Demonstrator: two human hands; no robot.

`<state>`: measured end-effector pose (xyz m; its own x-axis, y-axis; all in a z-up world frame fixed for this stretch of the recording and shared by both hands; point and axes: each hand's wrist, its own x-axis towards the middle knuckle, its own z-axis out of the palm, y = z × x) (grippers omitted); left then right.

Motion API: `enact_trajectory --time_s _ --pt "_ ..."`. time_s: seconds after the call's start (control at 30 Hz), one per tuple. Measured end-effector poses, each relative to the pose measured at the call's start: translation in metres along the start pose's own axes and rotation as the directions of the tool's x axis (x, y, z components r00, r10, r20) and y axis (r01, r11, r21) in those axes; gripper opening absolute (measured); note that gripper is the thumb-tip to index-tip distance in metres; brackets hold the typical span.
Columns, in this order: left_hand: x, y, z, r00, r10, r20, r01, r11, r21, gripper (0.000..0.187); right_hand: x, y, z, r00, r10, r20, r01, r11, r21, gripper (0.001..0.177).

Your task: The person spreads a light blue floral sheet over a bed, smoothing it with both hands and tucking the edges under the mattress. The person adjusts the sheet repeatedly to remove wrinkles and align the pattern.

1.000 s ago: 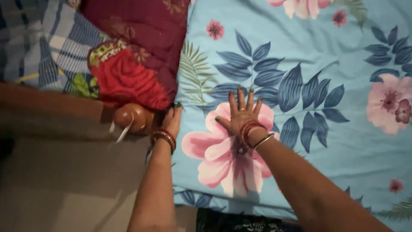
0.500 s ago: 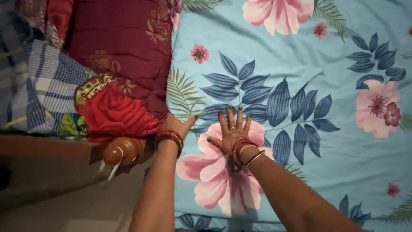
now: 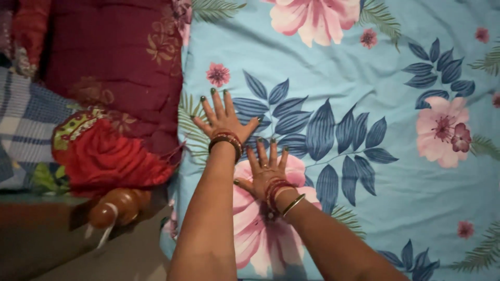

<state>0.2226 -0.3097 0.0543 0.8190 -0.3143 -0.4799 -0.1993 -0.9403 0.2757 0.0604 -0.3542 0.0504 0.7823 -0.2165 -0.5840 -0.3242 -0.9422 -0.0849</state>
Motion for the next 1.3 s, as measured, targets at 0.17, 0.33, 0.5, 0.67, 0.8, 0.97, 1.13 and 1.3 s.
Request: enact_trajectory --time_s 0.17,0.33,0.5,0.67,0.8,0.97,1.13,1.3 --pt "-0.001 0.012 0.007 0.995 -0.062 -0.073 0.068 0.994 0.09 0.115 -0.006 0.0 -0.021 0.998 -0.044 0.044 0.042 0.999 0.027 0.106" --pt "0.008 0.014 0.014 0.993 -0.096 -0.063 0.103 0.986 0.133 0.114 -0.007 0.045 -0.034 0.941 -0.335 0.043 0.336 0.942 -0.014 0.1" --pt "0.012 0.018 0.02 0.989 -0.11 -0.099 0.126 0.977 0.17 0.114 0.037 0.165 -0.057 0.942 -0.306 -0.139 0.283 0.946 -0.16 0.085" --pt "0.019 0.017 0.028 0.985 -0.133 -0.106 0.151 0.969 0.193 0.115 0.086 0.306 -0.087 0.949 0.132 -0.287 -0.163 0.983 -0.087 0.092" --pt "0.023 0.016 0.031 0.984 -0.152 -0.098 0.17 0.961 0.219 0.115 0.101 0.339 -0.077 0.938 0.285 -0.198 -0.272 0.958 0.09 0.1" --pt "0.027 0.018 0.035 0.975 -0.2 -0.095 0.217 0.947 0.237 0.118 0.109 0.345 -0.065 0.953 0.277 -0.123 -0.263 0.957 0.124 0.104" --pt "0.029 0.011 0.038 0.977 -0.184 -0.106 0.205 0.944 0.259 0.117 0.114 0.348 -0.067 0.963 0.254 -0.091 -0.241 0.961 0.138 0.106" --pt "0.031 0.017 0.038 0.976 -0.188 -0.11 0.212 0.935 0.285 0.116 0.116 0.354 -0.064 0.966 0.243 -0.084 -0.232 0.964 0.128 0.107"
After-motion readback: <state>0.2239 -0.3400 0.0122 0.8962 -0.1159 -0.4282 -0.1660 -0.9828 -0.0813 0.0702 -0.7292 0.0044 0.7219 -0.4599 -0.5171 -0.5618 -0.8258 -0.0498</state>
